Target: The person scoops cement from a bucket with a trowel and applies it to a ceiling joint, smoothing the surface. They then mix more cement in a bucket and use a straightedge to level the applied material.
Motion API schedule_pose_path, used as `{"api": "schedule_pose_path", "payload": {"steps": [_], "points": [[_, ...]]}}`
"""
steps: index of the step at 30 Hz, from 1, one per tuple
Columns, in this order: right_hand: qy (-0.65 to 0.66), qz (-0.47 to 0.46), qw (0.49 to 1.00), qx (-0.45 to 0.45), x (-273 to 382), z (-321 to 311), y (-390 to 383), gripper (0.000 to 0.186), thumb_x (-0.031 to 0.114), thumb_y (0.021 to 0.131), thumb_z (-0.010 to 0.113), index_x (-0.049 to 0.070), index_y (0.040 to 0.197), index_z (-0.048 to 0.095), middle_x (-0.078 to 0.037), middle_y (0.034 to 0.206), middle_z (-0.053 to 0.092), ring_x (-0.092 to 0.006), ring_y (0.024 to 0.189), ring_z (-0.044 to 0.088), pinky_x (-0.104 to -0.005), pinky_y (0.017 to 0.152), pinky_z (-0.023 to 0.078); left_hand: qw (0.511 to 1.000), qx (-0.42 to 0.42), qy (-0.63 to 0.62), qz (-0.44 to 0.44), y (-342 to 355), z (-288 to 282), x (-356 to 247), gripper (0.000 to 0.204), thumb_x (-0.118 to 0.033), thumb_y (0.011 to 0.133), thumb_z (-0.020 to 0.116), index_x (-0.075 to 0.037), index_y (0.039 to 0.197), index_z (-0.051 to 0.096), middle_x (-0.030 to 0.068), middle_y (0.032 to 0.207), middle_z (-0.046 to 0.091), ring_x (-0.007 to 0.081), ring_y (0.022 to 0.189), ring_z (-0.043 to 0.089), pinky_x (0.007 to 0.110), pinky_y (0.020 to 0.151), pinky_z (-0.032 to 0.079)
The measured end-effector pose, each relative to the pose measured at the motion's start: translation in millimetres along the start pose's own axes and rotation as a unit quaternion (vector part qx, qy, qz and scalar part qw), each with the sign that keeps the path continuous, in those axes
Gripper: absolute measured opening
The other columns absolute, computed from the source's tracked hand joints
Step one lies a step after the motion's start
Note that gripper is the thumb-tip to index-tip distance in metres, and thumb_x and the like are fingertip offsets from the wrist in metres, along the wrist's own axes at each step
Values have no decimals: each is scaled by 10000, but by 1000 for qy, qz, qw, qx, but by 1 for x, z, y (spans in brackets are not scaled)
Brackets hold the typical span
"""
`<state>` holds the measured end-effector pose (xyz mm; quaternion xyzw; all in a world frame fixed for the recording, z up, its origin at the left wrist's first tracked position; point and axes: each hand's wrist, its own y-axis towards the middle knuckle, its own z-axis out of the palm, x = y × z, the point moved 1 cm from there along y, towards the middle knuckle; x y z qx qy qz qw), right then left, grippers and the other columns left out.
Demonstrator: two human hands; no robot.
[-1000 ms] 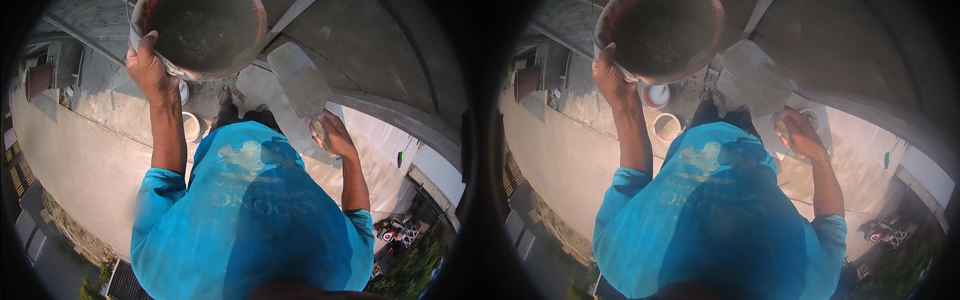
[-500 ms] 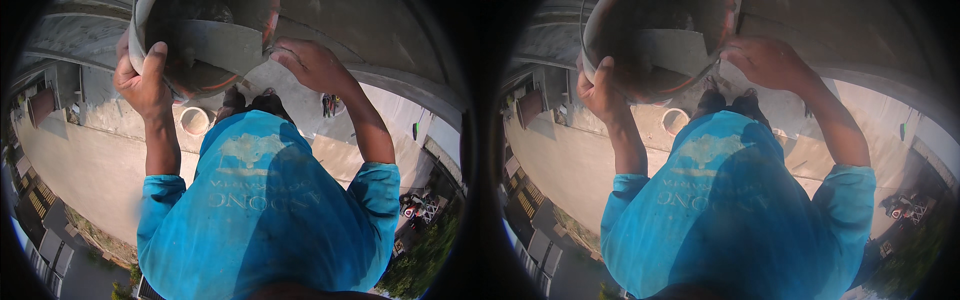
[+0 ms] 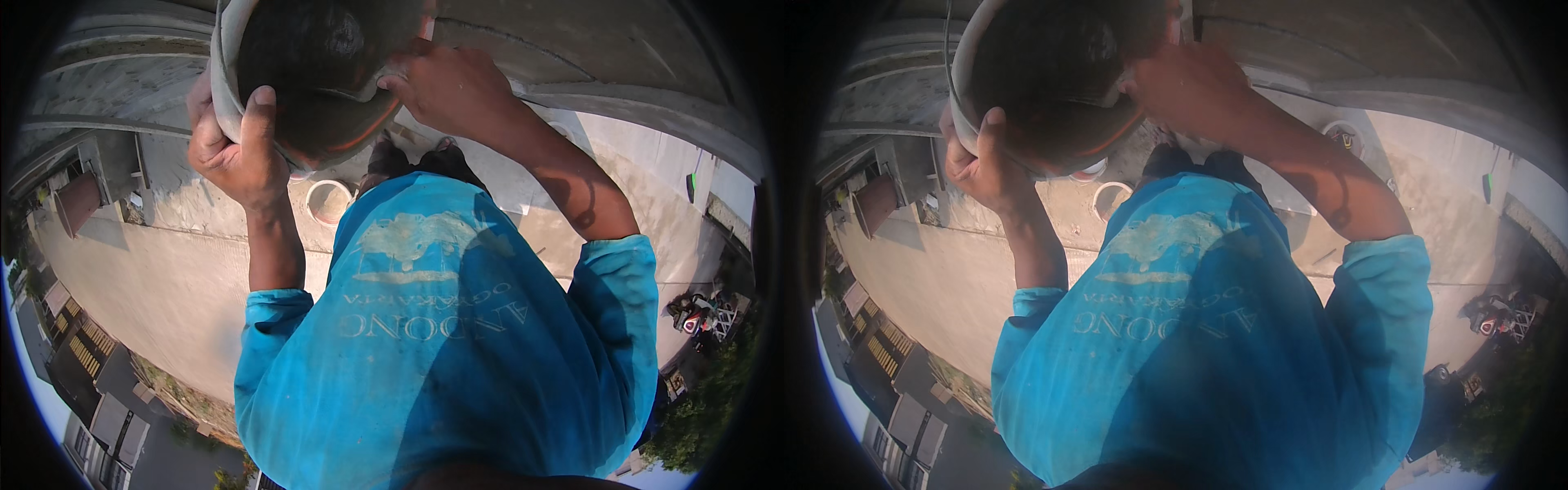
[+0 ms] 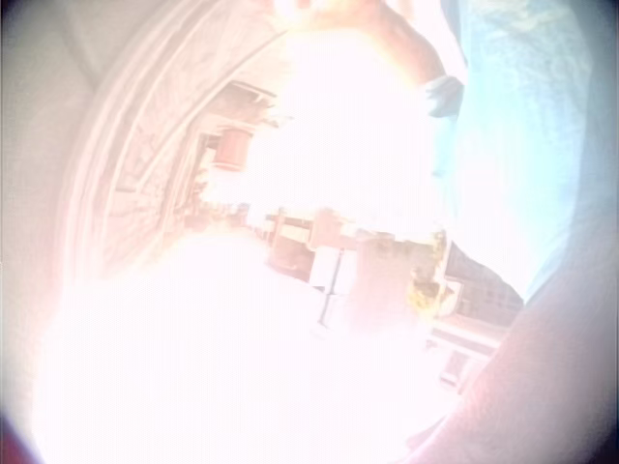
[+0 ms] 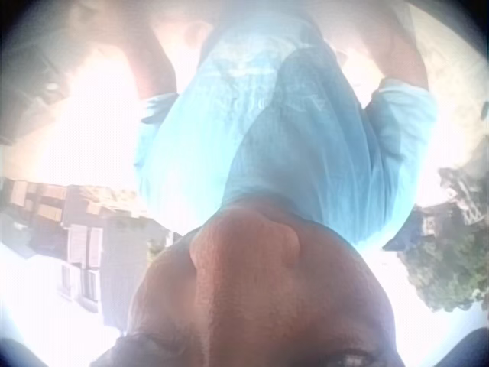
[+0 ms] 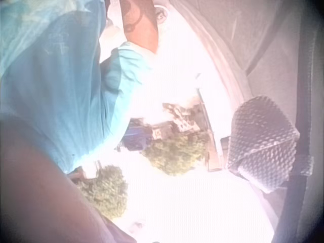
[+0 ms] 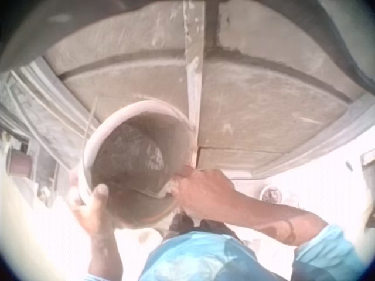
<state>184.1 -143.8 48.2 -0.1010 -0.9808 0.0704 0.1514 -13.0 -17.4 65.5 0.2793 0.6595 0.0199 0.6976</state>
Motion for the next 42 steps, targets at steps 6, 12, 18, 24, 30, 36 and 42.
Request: {"api": "schedule_pose_path", "payload": {"steps": [6, 12, 18, 24, 30, 36, 42], "points": [[452, 118, 854, 230, -3, 13, -14, 362, 366, 1026, 515, 61, 1044, 709, -55, 737, 625, -158, 588, 619, -316, 547, 527, 1000, -22, 5, -3, -2, 3, -2, 209, -131, 907, 730, 58, 994, 710, 132, 1214, 660, 176, 1047, 624, 306, 936, 456], [732, 21, 666, 139, -18, 12, -57, 359, 316, 1029, 534, 0, 1149, 655, -52, 819, 607, -101, 644, 573, -269, 554, 479, 963, -86, -202, -155, 13, -4, 9, 369, -202, 1015, 602, 45, 1290, 608, 127, 1228, 659, 201, 1079, 636, 331, 970, 488], [586, -109, 711, -373, -31, -77, -59, 392, 244, 1007, 625, -30, 1286, 589, -67, 917, 624, -107, 742, 580, -269, 656, 486, 965, -88, -178, -172, -1, -4, 29, 356, -192, 1013, 584, 43, 1280, 598, 118, 1164, 677, 202, 1030, 661, 339, 909, 528], [387, -18, 718, -578, -47, -190, -28, 527, 375, 989, 648, -72, 1264, 603, -204, 1092, 677, -276, 999, 659, -377, 887, 508, 961, -86, -178, -192, -8, -11, 36, 364, -165, 992, 614, 53, 1284, 600, 120, 1131, 681, 210, 988, 665, 344, 877, 534], [231, -31, 685, -690, -25, -252, 0, 531, 415, 975, 645, -49, 1234, 627, -209, 1170, 676, -359, 1079, 656, -425, 921, 514, 954, -94, -192, -212, -12, -7, 23, 339, -136, 992, 607, 56, 1271, 611, 129, 1126, 685, 210, 964, 666, 332, 847, 539], [173, 1, 656, -734, -11, -290, 21, 483, 379, 961, 663, -12, 1242, 628, -186, 1155, 669, -367, 1049, 655, -434, 879, 530, 959, -88, -173, -206, -18, -14, 28, 330, -137, 992, 606, 54, 1261, 622, 118, 1105, 694, 193, 952, 664, 320, 845, 533], [137, 16, 651, -746, -1, -315, 26, 534, 412, 956, 670, -47, 1227, 638, -195, 1121, 669, -364, 1020, 665, -432, 864, 533, 959, -72, -174, -210, -21, -13, 32, 346, -142, 992, 604, 52, 1279, 616, 109, 1102, 694, 188, 953, 662, 315, 855, 526]]}}
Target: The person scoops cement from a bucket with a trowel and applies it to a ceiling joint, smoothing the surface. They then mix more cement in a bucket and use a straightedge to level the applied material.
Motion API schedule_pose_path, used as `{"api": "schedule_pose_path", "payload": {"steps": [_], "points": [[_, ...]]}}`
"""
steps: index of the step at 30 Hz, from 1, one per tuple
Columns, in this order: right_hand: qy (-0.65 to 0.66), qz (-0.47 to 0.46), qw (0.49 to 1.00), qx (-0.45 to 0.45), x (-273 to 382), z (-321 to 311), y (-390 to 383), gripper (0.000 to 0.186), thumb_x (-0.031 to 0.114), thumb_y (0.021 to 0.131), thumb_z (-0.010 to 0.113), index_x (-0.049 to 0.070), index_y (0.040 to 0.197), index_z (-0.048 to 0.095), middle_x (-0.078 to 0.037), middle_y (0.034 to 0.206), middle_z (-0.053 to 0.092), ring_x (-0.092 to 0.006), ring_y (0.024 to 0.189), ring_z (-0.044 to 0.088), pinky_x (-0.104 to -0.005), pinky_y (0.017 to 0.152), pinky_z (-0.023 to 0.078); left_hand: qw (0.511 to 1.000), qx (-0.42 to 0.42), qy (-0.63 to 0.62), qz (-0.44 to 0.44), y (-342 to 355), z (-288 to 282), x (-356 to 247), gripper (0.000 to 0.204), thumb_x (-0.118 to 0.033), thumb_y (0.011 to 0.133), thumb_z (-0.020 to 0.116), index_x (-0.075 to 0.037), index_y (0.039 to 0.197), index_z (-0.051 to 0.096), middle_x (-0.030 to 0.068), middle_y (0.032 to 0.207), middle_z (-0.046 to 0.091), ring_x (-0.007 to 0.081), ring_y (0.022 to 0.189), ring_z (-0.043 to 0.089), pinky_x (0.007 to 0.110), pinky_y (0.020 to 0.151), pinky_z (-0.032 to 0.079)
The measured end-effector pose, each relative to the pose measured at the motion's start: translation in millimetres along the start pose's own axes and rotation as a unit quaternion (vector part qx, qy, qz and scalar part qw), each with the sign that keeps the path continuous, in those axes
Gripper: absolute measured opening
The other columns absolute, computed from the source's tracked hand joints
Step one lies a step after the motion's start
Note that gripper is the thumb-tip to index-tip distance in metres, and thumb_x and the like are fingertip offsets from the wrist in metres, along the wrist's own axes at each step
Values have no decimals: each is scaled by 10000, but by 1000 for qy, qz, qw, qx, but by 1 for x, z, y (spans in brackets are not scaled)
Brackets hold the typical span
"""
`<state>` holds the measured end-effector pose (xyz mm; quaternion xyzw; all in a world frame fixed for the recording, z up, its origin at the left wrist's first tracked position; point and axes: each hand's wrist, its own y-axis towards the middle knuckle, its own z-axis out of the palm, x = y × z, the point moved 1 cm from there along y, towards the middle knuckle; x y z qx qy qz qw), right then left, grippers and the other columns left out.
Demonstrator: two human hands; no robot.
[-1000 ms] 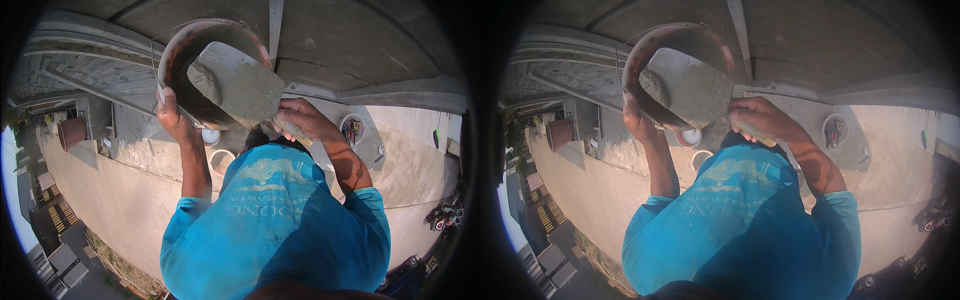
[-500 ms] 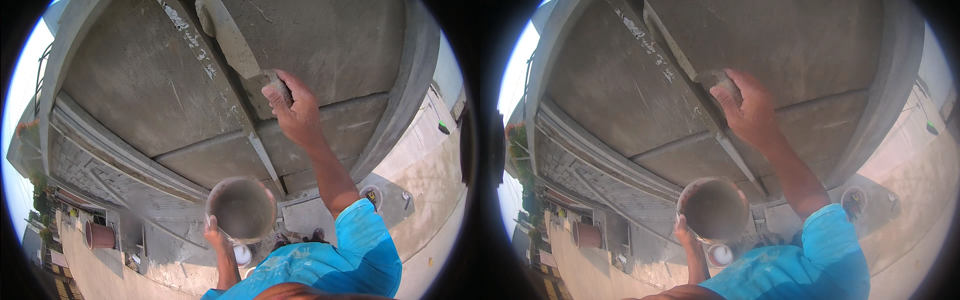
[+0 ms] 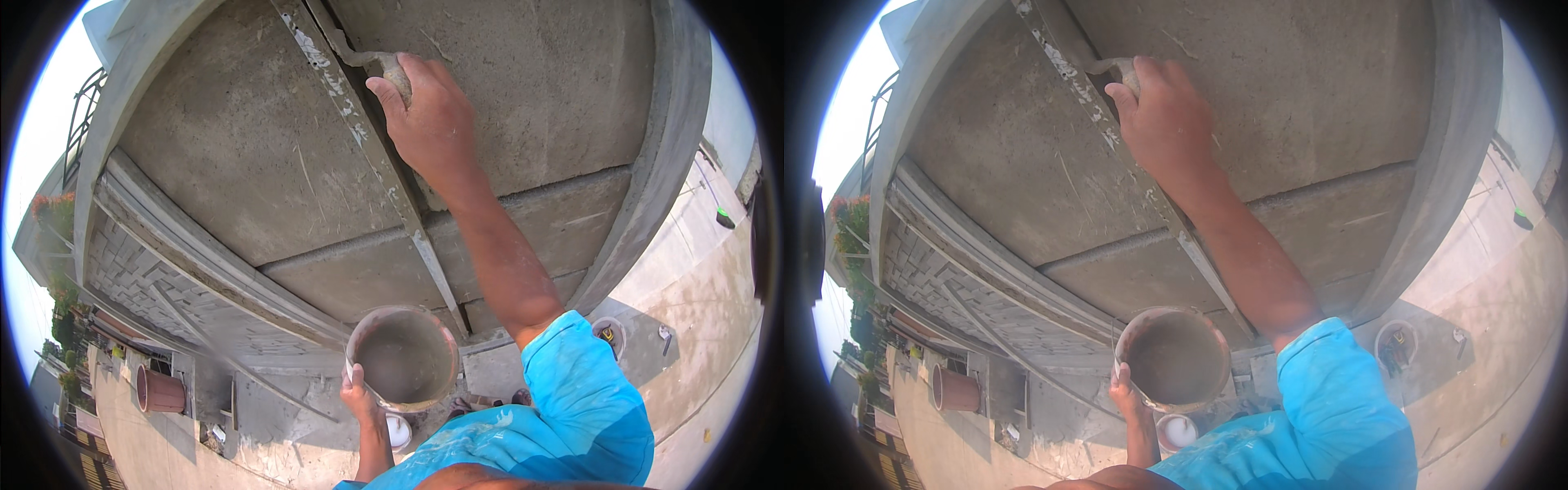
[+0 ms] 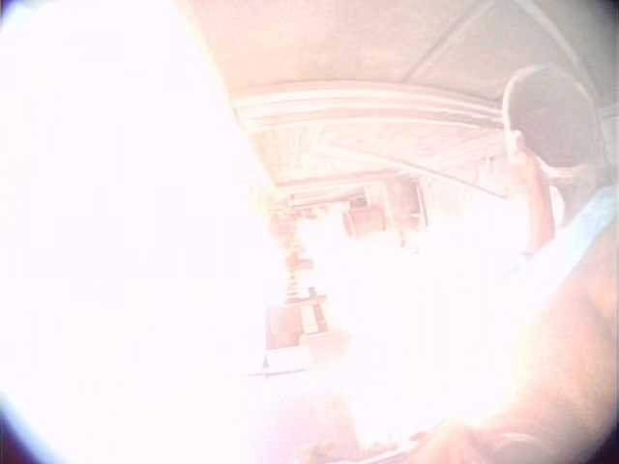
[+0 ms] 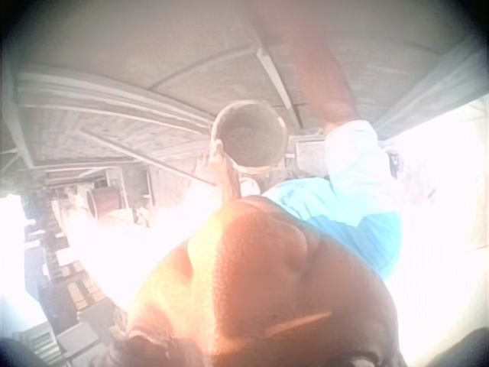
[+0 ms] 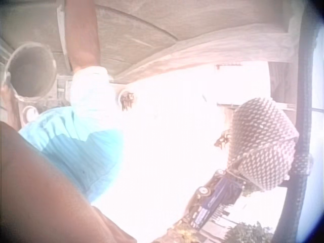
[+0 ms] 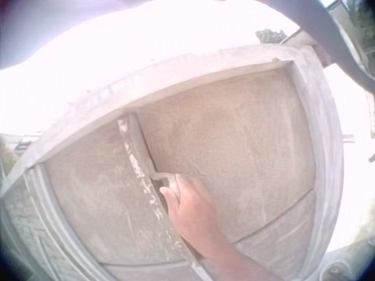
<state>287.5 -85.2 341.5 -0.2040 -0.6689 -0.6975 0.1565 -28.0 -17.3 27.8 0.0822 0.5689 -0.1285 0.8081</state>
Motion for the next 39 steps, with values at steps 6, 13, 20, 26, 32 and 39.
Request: {"api": "schedule_pose_path", "payload": {"steps": [6, 13, 20, 26, 32, 39], "points": [[-2, -18, 1000, 7, 2, 0, 3, 504, 387, 954, 675, -46, 1210, 650, -199, 1098, 668, -366, 1004, 665, -435, 854, 534, 1000, 2, 12, -6, -2, -1, -3, 363, -149, 990, 608, 54, 1291, 610, 113, 1124, 687, 192, 976, 657, 316, 864, 522], [6, -21, 999, 31, 0, -2, 15, 533, 401, 953, 664, -65, 1211, 656, -224, 1127, 681, -377, 1047, 660, -449, 890, 527, 1000, 6, -4, 0, -5, -3, 1, 328, -148, 988, 605, 49, 1249, 635, 108, 1102, 690, 190, 964, 653, 316, 857, 520], [93, -53, 994, 1, -3, -17, -3, 406, 291, 923, 696, -54, 1136, 674, -214, 1087, 679, -378, 969, 672, -437, 830, 539, 1000, -12, 25, -12, -9, 7, -6, 310, -150, 994, 598, 46, 1229, 642, 99, 1081, 692, 174, 938, 651, 311, 840, 520], [71, -23, 997, 0, -19, -16, -10, 428, 308, 929, 692, -48, 1164, 669, -206, 1094, 683, -375, 968, 673, -437, 838, 535, 1000, 2, -7, -18, -10, 13, -8, 302, -158, 992, 616, 46, 1213, 646, 97, 1071, 694, 176, 935, 658, 312, 833, 525], [49, -22, 998, -12, -22, 2, -8, 431, 318, 930, 682, -37, 1174, 670, -199, 1055, 681, -376, 949, 668, -446, 827, 531, 1000, 2, -19, -11, -8, 4, -2, 311, -163, 984, 634, 45, 1216, 642, 102, 1076, 697, 182, 935, 664, 318, 842, 529], [88, -41, 995, 2, -30, 3, -10, 458, 326, 922, 693, -72, 1148, 674, -228, 1079, 688, -389, 982, 669, -434, 843, 535, 1000, 0, -18, -8, -9, -4, -3, 333, -162, 979, 639, 47, 1238, 634, 106, 1090, 695, 190, 948, 662, 325, 842, 528]]}}
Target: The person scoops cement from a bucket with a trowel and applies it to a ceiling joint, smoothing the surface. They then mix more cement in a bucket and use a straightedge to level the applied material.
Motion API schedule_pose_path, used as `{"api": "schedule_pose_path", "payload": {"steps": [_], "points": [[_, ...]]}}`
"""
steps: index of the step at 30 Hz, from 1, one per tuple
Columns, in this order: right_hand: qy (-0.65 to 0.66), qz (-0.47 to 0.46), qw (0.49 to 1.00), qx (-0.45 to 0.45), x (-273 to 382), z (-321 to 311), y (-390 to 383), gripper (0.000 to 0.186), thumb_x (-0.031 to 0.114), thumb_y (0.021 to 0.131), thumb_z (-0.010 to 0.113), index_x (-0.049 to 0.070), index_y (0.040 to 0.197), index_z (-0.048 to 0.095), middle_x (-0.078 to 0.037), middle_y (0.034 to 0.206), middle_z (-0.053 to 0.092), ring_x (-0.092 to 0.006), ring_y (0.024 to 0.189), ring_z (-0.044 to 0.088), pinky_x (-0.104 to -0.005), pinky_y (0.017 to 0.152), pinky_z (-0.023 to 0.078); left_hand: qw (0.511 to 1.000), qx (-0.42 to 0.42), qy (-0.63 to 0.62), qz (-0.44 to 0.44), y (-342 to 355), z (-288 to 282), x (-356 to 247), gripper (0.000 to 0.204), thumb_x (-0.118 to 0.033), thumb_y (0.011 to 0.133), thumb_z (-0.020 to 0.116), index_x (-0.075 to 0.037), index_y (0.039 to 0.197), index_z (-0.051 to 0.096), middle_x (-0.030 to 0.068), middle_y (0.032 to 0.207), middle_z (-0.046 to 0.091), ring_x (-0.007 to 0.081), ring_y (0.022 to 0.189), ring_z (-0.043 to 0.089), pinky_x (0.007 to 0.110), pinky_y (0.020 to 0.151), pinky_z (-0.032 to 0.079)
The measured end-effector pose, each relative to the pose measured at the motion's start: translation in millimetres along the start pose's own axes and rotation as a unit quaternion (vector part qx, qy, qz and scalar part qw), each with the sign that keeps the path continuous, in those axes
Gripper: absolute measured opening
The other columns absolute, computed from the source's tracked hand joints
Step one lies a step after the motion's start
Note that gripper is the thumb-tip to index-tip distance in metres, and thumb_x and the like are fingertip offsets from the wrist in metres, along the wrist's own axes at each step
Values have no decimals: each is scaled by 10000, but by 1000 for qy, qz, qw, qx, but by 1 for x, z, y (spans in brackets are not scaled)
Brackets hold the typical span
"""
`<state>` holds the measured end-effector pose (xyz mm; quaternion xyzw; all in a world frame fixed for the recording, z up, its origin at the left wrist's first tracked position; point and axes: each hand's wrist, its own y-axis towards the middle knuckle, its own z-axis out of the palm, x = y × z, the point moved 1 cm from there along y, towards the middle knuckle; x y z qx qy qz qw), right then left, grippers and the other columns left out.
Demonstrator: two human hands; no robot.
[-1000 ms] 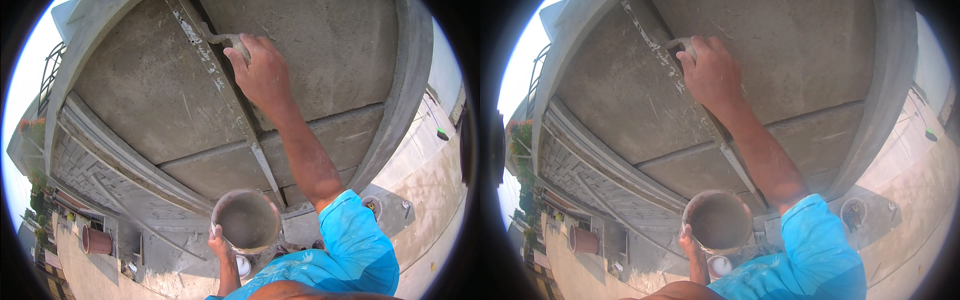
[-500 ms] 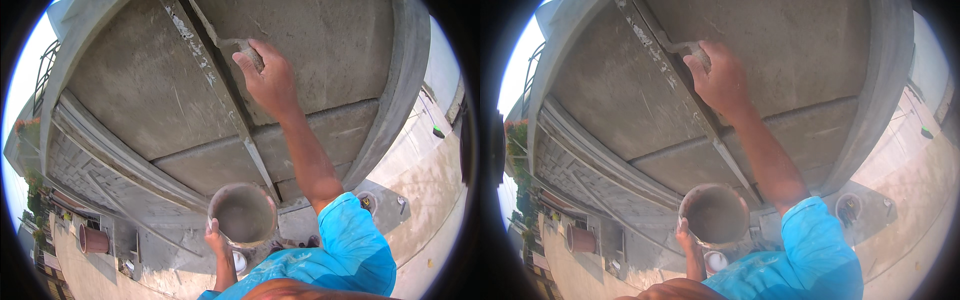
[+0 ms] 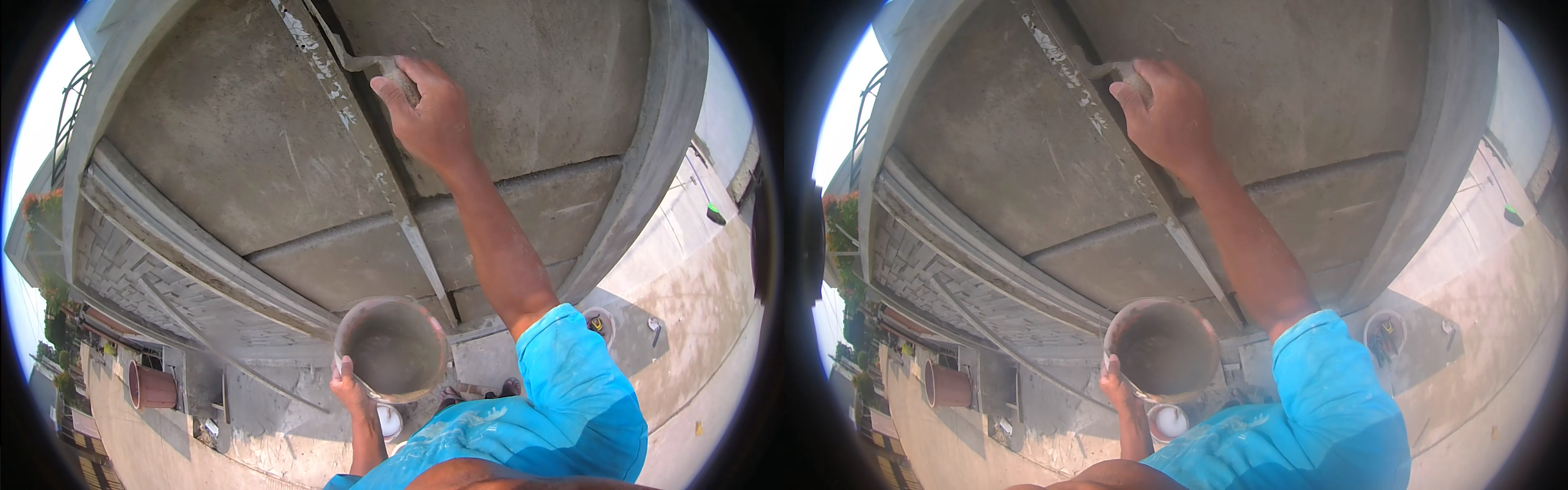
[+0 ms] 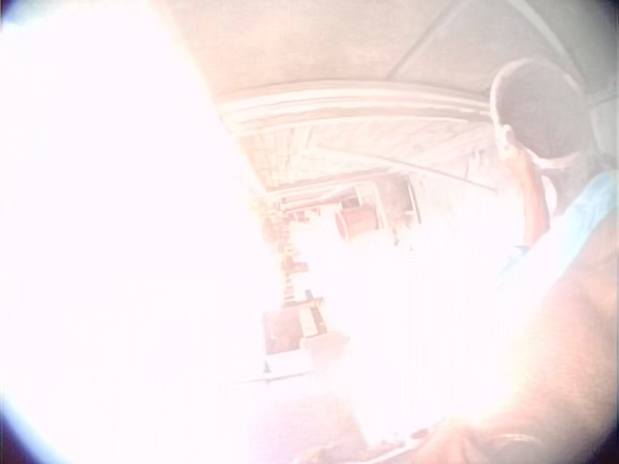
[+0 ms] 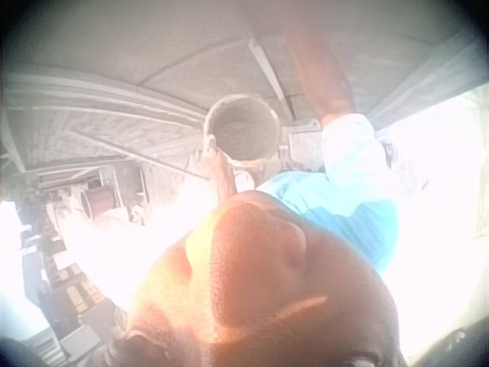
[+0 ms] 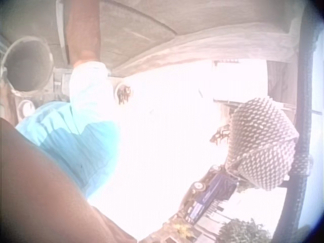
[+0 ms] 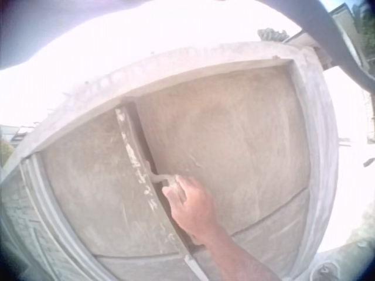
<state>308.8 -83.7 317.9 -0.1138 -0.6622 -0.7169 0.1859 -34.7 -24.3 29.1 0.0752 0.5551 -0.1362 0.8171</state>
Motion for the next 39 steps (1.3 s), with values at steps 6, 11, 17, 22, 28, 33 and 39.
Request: {"api": "schedule_pose_path", "payload": {"steps": [6, 11, 17, 22, 28, 33, 39], "points": [[105, 125, 986, 31, -6, -21, -27, 564, 412, 918, 734, -77, 1191, 666, -213, 1111, 710, -308, 1015, 691, -381, 881, 535, 1000, -18, 11, -3, 3, 6, -1, 349, -160, 976, 644, 57, 1248, 624, 113, 1106, 690, 194, 951, 660, 328, 835, 532], [4, 74, 997, 23, -11, -16, -34, 553, 422, 924, 721, -67, 1180, 673, -215, 1107, 707, -339, 1025, 687, -389, 892, 529, 1000, -10, -2, -15, 4, 3, 1, 375, -156, 973, 653, 64, 1272, 603, 118, 1105, 689, 197, 957, 663, 331, 842, 534], [5, 44, 999, 14, -18, -7, -39, 469, 355, 926, 695, -62, 1139, 680, -214, 1072, 698, -366, 974, 674, -416, 846, 532, 1000, -6, -2, -19, 3, -2, 2, 380, -152, 972, 658, 65, 1277, 594, 128, 1117, 690, 207, 957, 671, 343, 835, 545], [59, 51, 997, 29, -20, -20, -56, 454, 339, 927, 702, -66, 1132, 679, -211, 1077, 697, -364, 984, 675, -415, 854, 532, 1000, 7, -9, -18, 4, -2, 1, 381, -159, 978, 652, 59, 1285, 590, 136, 1126, 691, 217, 954, 677, 350, 834, 551], [-2, 60, 998, 11, -28, -18, -73, 434, 333, 937, 697, -60, 1122, 682, -192, 1038, 698, -341, 916, 682, -402, 795, 539, 1000, 1, 4, -24, 6, -5, 4, 383, -169, 983, 649, 54, 1288, 587, 141, 1144, 685, 225, 968, 677, 352, 839, 552], [-22, 42, 999, -8, -36, -10, -77, 434, 334, 942, 691, -60, 1124, 683, -174, 1011, 692, -322, 865, 677, -398, 740, 539, 1000, 7, 5, -25, 7, -7, 4, 394, -185, 984, 656, 54, 1289, 583, 141, 1156, 680, 222, 975, 674, 352, 851, 548], [98, 82, 991, 35, -38, -20, -86, 441, 332, 939, 702, -70, 1121, 679, -175, 1017, 691, -322, 877, 678, -383, 739, 533, 1000, 10, 12, -21, 2, -3, 0, 418, -208, 983, 662, 63, 1289, 579, 138, 1146, 680, 220, 974, 674, 353, 859, 546]]}}
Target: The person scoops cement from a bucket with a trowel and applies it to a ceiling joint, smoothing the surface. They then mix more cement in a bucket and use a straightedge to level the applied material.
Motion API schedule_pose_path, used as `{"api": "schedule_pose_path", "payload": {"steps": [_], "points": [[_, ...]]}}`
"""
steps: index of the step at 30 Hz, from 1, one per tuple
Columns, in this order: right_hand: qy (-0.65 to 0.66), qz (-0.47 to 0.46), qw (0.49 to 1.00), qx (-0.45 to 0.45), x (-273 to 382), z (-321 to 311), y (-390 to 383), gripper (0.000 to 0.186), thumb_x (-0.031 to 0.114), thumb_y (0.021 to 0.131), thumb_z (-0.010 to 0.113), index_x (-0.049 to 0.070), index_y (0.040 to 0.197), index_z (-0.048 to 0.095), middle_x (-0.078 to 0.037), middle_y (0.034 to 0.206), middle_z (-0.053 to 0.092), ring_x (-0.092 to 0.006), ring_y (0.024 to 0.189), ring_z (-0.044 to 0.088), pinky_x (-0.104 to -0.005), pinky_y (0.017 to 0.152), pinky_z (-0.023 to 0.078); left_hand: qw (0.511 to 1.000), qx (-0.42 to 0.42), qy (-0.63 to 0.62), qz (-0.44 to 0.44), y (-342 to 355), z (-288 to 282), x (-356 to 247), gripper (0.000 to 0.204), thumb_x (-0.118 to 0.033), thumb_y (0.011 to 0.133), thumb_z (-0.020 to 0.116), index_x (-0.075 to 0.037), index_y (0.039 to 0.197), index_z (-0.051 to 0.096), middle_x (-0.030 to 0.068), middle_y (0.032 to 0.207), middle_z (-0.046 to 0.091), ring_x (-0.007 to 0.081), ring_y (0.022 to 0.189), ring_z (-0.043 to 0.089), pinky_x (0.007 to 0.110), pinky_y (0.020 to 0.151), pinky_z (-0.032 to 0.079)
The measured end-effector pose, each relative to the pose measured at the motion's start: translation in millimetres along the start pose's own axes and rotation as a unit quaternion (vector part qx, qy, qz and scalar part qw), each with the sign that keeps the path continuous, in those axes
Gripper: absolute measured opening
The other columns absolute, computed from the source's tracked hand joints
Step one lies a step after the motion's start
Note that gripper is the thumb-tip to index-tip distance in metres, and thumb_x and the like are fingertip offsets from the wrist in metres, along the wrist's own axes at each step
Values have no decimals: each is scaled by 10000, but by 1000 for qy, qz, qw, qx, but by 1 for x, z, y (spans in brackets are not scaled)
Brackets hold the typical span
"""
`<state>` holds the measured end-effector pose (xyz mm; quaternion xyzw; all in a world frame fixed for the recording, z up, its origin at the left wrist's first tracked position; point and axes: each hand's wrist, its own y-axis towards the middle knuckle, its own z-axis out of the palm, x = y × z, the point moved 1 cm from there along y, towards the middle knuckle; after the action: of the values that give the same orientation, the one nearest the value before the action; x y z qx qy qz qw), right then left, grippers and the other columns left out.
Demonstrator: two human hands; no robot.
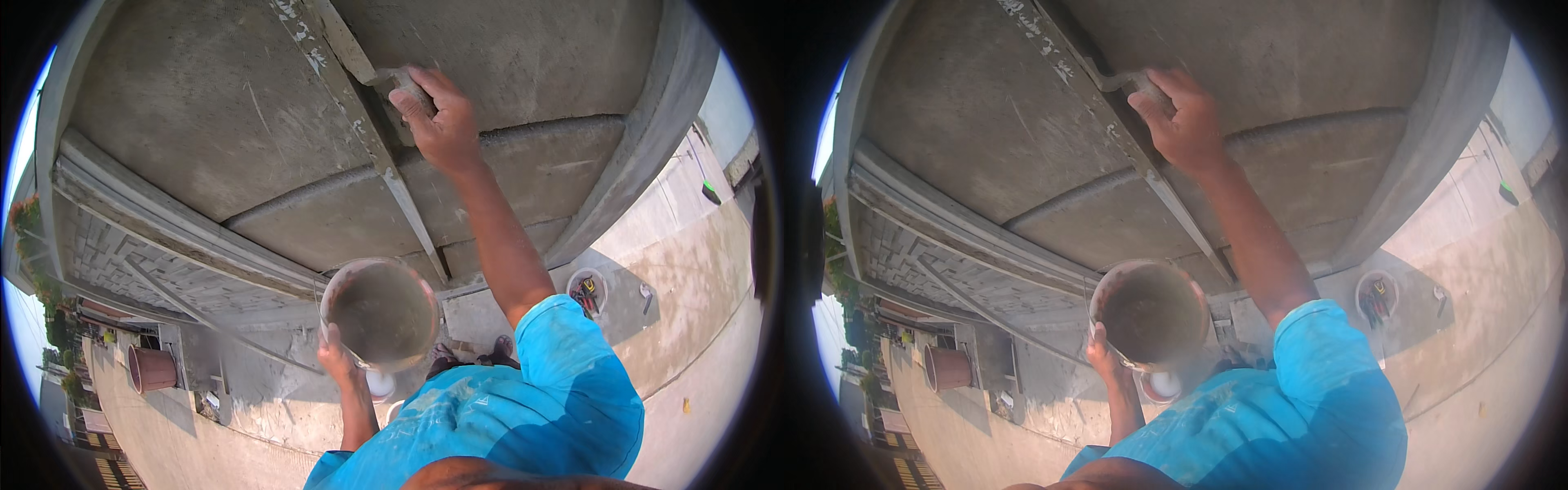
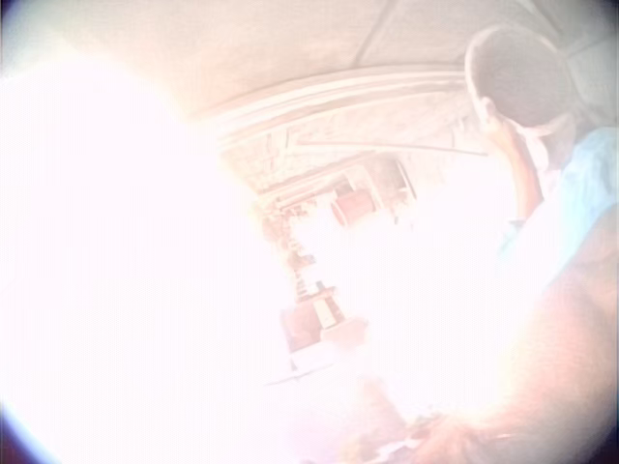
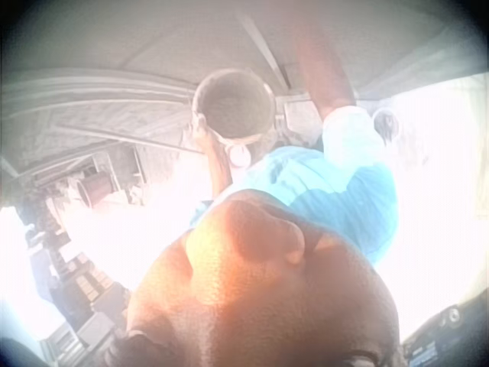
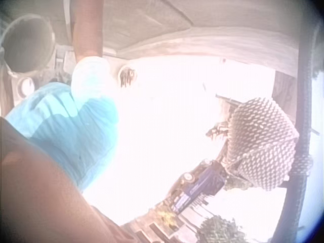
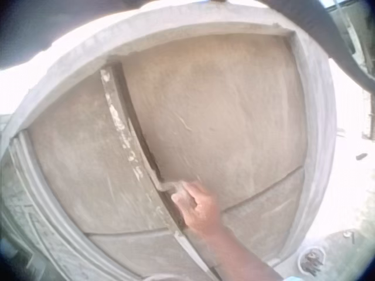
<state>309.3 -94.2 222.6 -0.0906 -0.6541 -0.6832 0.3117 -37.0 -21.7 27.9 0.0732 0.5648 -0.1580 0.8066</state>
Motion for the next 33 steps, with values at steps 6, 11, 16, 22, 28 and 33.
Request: {"api": "schedule_pose_path", "payload": {"steps": [6, 11, 16, 22, 28, 33], "points": [[-54, 29, 998, 8, -12, -17, -37, 414, 308, 922, 730, -52, 1121, 684, -172, 1016, 690, -327, 896, 679, -377, 774, 530, 999, -27, 38, -10, 3, -2, 5, 412, -195, 986, 632, 63, 1302, 580, 127, 1134, 681, 198, 963, 665, 320, 845, 531], [-100, 10, 995, -23, -26, -1, -53, 391, 303, 920, 731, -31, 1117, 688, -166, 1002, 687, -330, 889, 675, -373, 776, 531, 999, -21, 43, -11, 4, -9, 9, 395, -188, 984, 611, 64, 1288, 590, 116, 1125, 682, 187, 966, 658, 311, 839, 524], [-61, 10, 998, -18, -27, 1, -59, 373, 284, 917, 737, -32, 1109, 686, -165, 991, 685, -320, 881, 674, -373, 776, 530, 999, -27, 42, -21, 2, -13, 7, 369, -183, 982, 615, 51, 1268, 603, 113, 1134, 681, 192, 976, 662, 326, 851, 528], [-45, 32, 998, -10, -34, -8, -72, 366, 265, 912, 745, -37, 1111, 688, -160, 985, 681, -306, 868, 673, -369, 773, 532, 1000, -16, 26, 3, -3, -3, 2, 377, -190, 985, 617, 53, 1273, 589, 137, 1149, 679, 221, 992, 668, 342, 880, 532], [-77, -1, 995, -56, -41, 11, -80, 345, 232, 898, 756, -36, 1107, 695, -149, 971, 676, -296, 854, 668, -359, 759, 530, 999, -22, 45, -1, -7, -4, -1, 390, -203, 994, 600, 66, 1276, 580, 143, 1149, 679, 229, 1003, 666, 346, 890, 529], [-70, 9, 997, -37, -42, 8, -88, 335, 212, 886, 763, -34, 1103, 693, -149, 954, 666, -285, 839, 660, -360, 749, 522, 999, -12, 50, -15, -7, -6, 0, 397, -208, 994, 596, 68, 1279, 579, 151, 1163, 673, 231, 1001, 666, 348, 889, 530]]}}
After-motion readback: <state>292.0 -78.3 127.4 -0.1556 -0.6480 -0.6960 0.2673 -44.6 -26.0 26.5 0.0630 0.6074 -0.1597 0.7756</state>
